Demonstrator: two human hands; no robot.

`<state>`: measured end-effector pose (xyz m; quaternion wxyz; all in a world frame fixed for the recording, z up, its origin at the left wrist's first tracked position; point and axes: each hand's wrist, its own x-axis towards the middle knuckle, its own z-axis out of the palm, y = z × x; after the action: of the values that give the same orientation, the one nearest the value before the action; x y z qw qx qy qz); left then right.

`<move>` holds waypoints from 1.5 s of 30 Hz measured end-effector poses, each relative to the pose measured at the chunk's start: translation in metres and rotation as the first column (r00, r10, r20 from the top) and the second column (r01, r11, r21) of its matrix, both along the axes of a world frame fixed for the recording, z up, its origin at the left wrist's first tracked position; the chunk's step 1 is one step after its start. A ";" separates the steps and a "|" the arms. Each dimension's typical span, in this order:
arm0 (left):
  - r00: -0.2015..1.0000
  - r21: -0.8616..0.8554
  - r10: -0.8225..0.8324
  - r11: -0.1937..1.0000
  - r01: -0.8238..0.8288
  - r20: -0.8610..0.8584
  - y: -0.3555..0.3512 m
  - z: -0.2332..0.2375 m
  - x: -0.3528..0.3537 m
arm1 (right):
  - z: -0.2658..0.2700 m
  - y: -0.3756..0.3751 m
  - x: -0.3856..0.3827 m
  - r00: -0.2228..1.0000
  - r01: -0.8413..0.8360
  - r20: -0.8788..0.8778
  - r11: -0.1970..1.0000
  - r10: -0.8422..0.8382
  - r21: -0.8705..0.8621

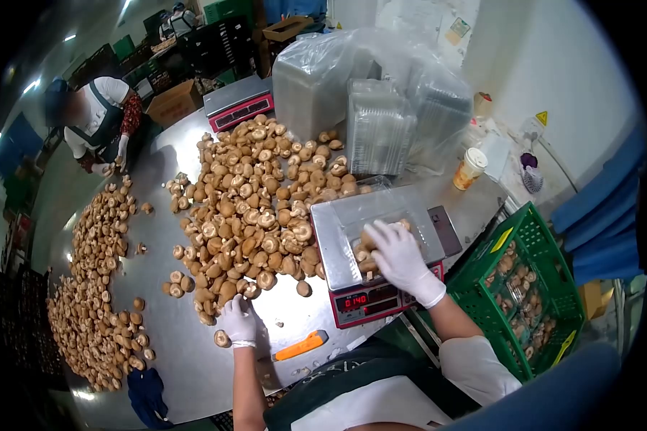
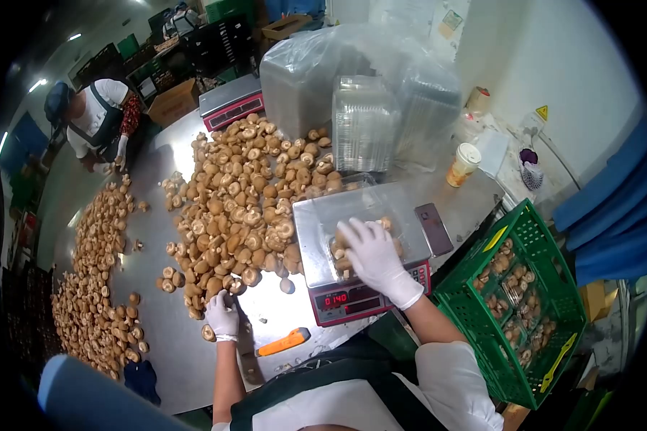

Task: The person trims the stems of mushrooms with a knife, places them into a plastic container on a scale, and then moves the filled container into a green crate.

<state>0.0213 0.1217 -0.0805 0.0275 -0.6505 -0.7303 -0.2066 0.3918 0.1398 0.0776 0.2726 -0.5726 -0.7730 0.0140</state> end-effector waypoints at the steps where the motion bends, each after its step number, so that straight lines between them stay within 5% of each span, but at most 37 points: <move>1: 0.997 0.049 -0.007 0.999 0.004 0.073 -0.001 0.003 0.000 | -0.011 -0.002 0.001 0.961 -0.022 0.274 1.000 0.020 0.004; 3: 0.989 0.063 0.002 0.998 -0.011 0.150 -0.006 0.016 0.005 | -0.014 -0.006 0.003 0.969 -0.065 0.239 0.998 0.069 -0.024; 5: 0.867 0.176 -0.037 0.983 -0.059 0.497 -0.012 0.019 0.006 | -0.006 -0.008 0.009 1.000 -0.016 -0.024 0.995 0.013 -0.096; 6: 0.868 0.170 -0.034 0.984 -0.058 0.496 -0.015 0.021 0.008 | -0.003 -0.007 0.015 0.988 -0.009 -0.153 0.997 -0.002 -0.071; 9: 0.362 0.081 -0.028 0.988 -0.132 0.932 -0.027 0.038 0.022 | 0.017 -0.017 0.013 0.929 0.112 -0.362 0.990 -0.072 0.089; 11: 0.180 0.047 -0.036 0.997 -0.054 0.983 -0.037 0.070 0.050 | 0.015 -0.027 -0.006 0.852 -0.021 -0.522 0.999 0.038 0.038; 13: 0.239 -0.011 -0.003 0.998 0.059 0.971 -0.048 0.094 0.076 | 0.004 -0.044 -0.033 0.804 -0.295 -0.575 0.942 0.154 -0.160; 14: 0.147 0.004 -0.028 0.987 0.159 0.989 -0.054 0.092 0.085 | -0.011 -0.047 -0.047 0.781 -0.430 -0.544 0.896 0.308 -0.110; 16: 0.043 0.073 -0.096 0.928 0.365 0.994 -0.066 0.096 0.102 | -0.026 -0.066 -0.076 0.706 -0.557 -0.620 0.808 0.342 -0.190; 19: -0.165 0.065 0.013 0.886 0.459 0.986 -0.079 0.105 0.113 | -0.036 -0.068 -0.085 0.717 -0.658 -0.452 0.730 0.531 -0.187; 25: -0.244 -0.008 0.161 0.848 0.530 0.956 -0.094 0.102 0.109 | -0.017 -0.062 -0.058 0.689 -0.691 -0.569 0.644 0.449 -0.328; 27: -0.252 0.010 0.133 0.867 0.498 0.959 -0.094 0.094 0.109 | 0.005 -0.043 -0.035 0.707 -0.579 -0.584 0.801 0.399 -0.154; 28: -0.118 -0.060 0.124 0.895 0.442 0.985 -0.093 0.090 0.105 | 0.016 -0.039 -0.023 0.757 -0.402 -0.615 0.900 0.221 -0.171; 29: 0.020 -0.123 0.124 0.920 0.373 0.992 -0.091 0.086 0.101 | 0.011 -0.029 -0.010 0.827 -0.198 -0.532 0.980 0.181 0.025; 31: 0.007 -0.114 0.117 0.950 0.291 0.993 -0.090 0.072 0.091 | 0.013 -0.014 0.019 0.952 0.083 -0.307 0.974 -0.015 0.210; 33: 0.124 -0.105 0.082 0.976 0.193 0.989 -0.087 0.058 0.080 | -0.002 -0.008 0.040 0.956 0.259 -0.167 0.962 -0.241 0.092; 35: 0.137 -0.092 0.069 0.981 0.171 0.988 -0.085 0.057 0.075 | -0.017 -0.011 0.047 0.918 0.247 0.313 0.969 -0.243 0.025; 36: 0.152 -0.094 0.069 0.982 0.166 0.986 -0.085 0.060 0.073 | -0.022 -0.010 0.051 0.917 0.250 0.315 0.968 -0.245 0.026; 38: 0.167 -0.110 0.086 0.983 0.144 0.982 -0.085 0.062 0.071 | -0.024 -0.006 0.058 0.985 0.143 -0.080 0.980 -0.155 -0.139; 39: 0.164 -0.112 0.087 0.983 0.148 0.983 -0.085 0.061 0.071 | -0.022 -0.006 0.064 0.984 0.147 -0.076 0.979 -0.159 -0.141; 41: 0.138 -0.123 0.107 0.986 0.109 0.985 -0.085 0.060 0.070 | -0.013 -0.005 0.076 0.813 0.157 -0.557 0.985 -0.168 -0.068; 45: 0.188 -0.121 0.095 0.984 0.130 0.977 -0.080 0.062 0.070 | -0.001 -0.006 0.091 0.789 0.227 -0.572 0.971 -0.226 -0.072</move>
<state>0.0909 0.0415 -0.0185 -0.5040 -0.3771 -0.5877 -0.5084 0.4823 0.1336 0.0766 0.4935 -0.6297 -0.5800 0.1534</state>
